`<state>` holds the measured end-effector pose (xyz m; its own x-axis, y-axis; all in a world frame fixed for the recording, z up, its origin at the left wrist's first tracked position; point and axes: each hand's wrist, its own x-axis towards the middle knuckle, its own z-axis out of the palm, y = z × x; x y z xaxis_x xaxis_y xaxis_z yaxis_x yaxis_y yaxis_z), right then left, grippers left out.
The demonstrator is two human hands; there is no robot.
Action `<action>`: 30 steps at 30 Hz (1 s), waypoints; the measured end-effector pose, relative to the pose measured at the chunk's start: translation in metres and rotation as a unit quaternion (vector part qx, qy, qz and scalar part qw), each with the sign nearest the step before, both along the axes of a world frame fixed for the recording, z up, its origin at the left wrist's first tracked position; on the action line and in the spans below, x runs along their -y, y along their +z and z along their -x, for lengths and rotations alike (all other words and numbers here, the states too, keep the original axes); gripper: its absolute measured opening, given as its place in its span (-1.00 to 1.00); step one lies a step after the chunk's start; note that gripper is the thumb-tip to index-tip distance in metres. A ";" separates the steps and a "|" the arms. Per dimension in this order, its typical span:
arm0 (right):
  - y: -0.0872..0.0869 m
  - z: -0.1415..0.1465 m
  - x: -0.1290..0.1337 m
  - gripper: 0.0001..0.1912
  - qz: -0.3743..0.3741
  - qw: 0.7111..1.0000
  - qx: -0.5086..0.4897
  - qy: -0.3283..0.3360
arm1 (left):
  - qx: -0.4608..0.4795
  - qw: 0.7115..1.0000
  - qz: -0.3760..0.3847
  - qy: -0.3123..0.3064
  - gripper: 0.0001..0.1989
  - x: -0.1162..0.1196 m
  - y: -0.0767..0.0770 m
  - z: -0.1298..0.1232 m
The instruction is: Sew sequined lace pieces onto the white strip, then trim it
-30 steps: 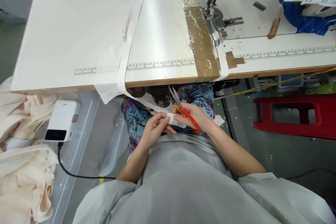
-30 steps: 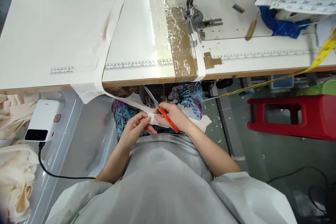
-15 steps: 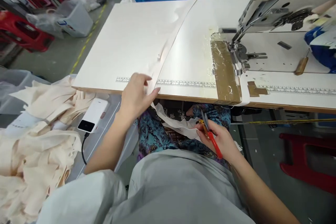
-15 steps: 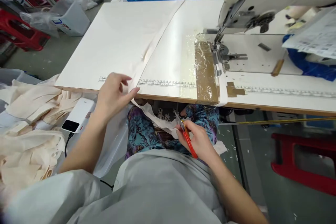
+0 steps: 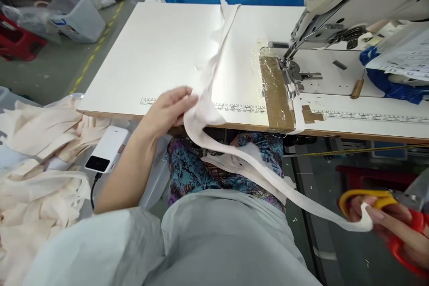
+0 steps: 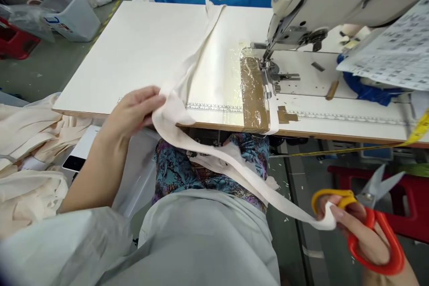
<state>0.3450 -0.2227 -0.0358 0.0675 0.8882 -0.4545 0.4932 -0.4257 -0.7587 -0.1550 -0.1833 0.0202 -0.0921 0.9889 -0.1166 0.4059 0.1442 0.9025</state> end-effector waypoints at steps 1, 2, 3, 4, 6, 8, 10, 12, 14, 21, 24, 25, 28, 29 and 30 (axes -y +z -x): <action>-0.006 -0.014 0.007 -0.58 0.031 0.999 0.034 -0.008 | 0.079 0.996 0.028 -0.016 -0.71 0.019 -0.009 -0.001; -0.012 -0.023 0.014 -0.64 0.052 0.997 0.057 0.013 | 0.137 0.989 0.053 -0.023 -0.68 0.037 -0.020 -0.004; -0.018 -0.028 0.020 -0.70 0.070 0.994 0.076 0.048 | 0.176 0.980 0.087 -0.038 -0.66 0.052 -0.033 -0.009; -0.024 -0.027 0.025 -0.73 0.074 0.991 0.089 0.074 | 0.205 0.972 0.111 -0.040 -0.65 0.065 -0.045 -0.014; -0.030 -0.008 0.029 -0.67 0.080 0.984 0.093 0.127 | 0.258 0.954 0.147 -0.030 -0.64 0.083 -0.068 -0.029; -0.030 0.028 0.027 -0.63 0.060 0.974 0.113 0.186 | 0.312 0.936 0.162 -0.002 -0.60 0.093 -0.084 -0.044; -0.026 0.073 0.018 -0.55 0.049 0.955 0.049 0.288 | 0.349 0.922 0.164 0.025 -0.57 0.100 -0.093 -0.057; -0.021 0.115 0.004 -0.51 0.050 0.920 -0.029 0.387 | 0.363 0.917 0.160 0.042 -0.57 0.105 -0.096 -0.066; -0.017 0.150 -0.013 -0.50 0.042 0.880 -0.030 0.472 | 0.364 0.916 0.160 0.054 -0.59 0.110 -0.097 -0.070; -0.020 0.208 -0.051 -0.42 0.035 0.777 0.009 0.629 | 0.376 0.906 0.182 0.076 -0.55 0.116 -0.098 -0.070; -0.021 0.216 -0.053 -0.41 0.027 0.771 0.013 0.636 | 0.376 0.904 0.187 0.082 -0.55 0.114 -0.096 -0.071; -0.021 0.218 -0.052 -0.41 0.022 0.771 0.014 0.636 | 0.377 0.903 0.187 0.084 -0.56 0.114 -0.096 -0.071; -0.021 0.220 -0.051 -0.40 -0.008 0.766 0.036 0.641 | 0.375 0.903 0.187 0.090 -0.58 0.112 -0.095 -0.071; -0.021 0.220 -0.051 -0.41 -0.026 0.765 0.050 0.642 | 0.373 0.904 0.187 0.092 -0.58 0.112 -0.095 -0.071; -0.021 0.220 -0.051 -0.41 -0.045 0.763 0.065 0.642 | 0.370 0.905 0.188 0.092 -0.58 0.111 -0.096 -0.070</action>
